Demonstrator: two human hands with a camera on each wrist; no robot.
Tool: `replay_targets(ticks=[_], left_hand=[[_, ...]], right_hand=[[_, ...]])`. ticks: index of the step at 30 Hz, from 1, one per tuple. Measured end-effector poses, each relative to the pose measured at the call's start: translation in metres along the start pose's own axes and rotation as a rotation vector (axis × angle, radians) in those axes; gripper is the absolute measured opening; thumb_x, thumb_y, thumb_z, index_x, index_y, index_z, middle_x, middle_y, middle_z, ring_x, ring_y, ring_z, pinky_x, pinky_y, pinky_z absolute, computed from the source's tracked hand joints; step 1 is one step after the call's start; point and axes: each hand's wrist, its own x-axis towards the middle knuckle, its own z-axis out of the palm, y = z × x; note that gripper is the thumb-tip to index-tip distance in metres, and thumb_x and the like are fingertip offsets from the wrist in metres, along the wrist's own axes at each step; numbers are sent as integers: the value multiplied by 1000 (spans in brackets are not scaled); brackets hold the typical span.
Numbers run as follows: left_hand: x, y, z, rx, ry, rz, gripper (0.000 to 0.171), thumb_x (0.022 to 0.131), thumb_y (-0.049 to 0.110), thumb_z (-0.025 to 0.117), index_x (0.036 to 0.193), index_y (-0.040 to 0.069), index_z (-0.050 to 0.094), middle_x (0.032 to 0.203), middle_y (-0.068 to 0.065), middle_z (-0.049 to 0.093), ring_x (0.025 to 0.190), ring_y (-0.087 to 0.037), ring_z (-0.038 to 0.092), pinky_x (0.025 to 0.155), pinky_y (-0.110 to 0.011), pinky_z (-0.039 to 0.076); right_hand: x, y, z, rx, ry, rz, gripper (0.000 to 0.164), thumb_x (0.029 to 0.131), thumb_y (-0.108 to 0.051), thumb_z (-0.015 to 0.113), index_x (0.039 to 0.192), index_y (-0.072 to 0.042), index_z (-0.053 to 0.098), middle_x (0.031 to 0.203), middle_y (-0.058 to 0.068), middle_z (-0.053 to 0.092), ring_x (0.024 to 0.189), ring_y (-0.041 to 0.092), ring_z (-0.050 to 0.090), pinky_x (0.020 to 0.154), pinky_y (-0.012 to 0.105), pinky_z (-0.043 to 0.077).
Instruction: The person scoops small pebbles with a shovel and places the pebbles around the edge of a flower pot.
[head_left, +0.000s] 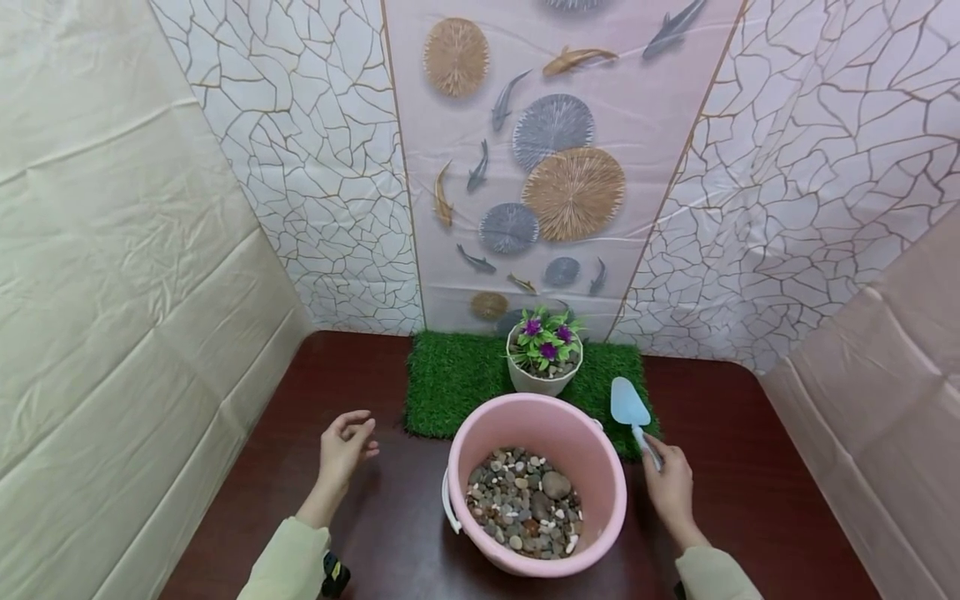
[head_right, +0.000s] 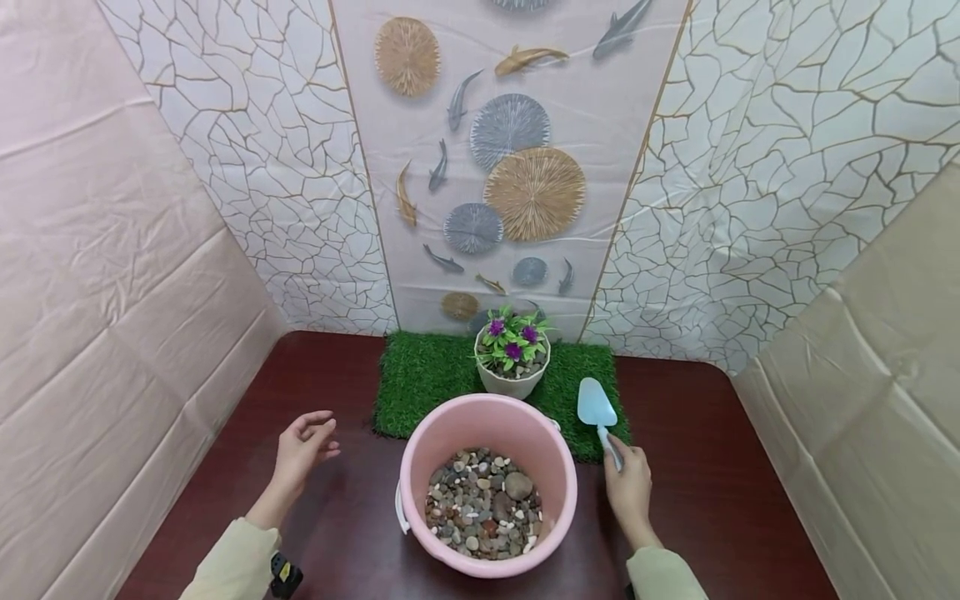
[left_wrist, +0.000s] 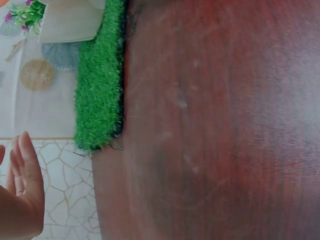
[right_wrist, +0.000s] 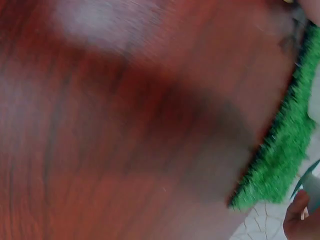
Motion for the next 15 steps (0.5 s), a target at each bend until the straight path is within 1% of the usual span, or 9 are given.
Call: replay_targets(ticks=[1,3,5,7,8,12,15], left_hand=[[0,-1,0,-4,20,26,26,91,3,60,114,-6,52,65,10,60,53,-8,61,55,-26,59],[1,-3,0,-17,61,74,22,90,0,59,110,-5,54,65,10,60,52,-8,61,54,-25,59],[2,-4,0,-37,96,108,18,88,-4,59,106,-2,56,64,10,60,51,-8,60,52,-24,58],[3,-4,0,-42,114,130,17,88,-5,58,103,2,57,64,10,60,50,-8,60,51,-23,58],[3,-4,0,-43,120,135,17,88,-6,58,102,3,57,64,10,60,50,-7,60,51,-22,58],[5,-6,0,-16,122,155,18,88,-5,58,103,3,57,63,11,60,50,-7,60,51,-22,58],[5,-9,1,6,116,174,18,88,-5,58,105,2,57,63,11,59,50,-8,61,51,-23,58]], right_hand=[[-1,1,3,-6,5,8,29,93,-5,55,119,5,61,96,28,56,83,39,56,66,50,48],[-3,3,10,-14,9,31,30,94,-6,53,120,6,60,97,28,54,84,40,55,68,54,47],[-4,5,15,-24,8,45,31,94,-6,52,122,6,59,97,29,53,84,41,55,69,56,47],[-5,7,19,-31,-4,49,31,95,-7,51,122,6,58,98,29,52,85,42,54,70,57,46],[-5,8,21,-36,-13,50,31,95,-7,51,122,6,58,98,29,52,85,42,54,71,56,46],[-4,12,27,-54,-46,51,31,95,-8,50,122,6,57,99,29,51,86,42,54,71,56,45],[-5,15,30,-65,-43,36,31,95,-7,51,121,7,58,98,30,52,87,44,54,71,57,46]])
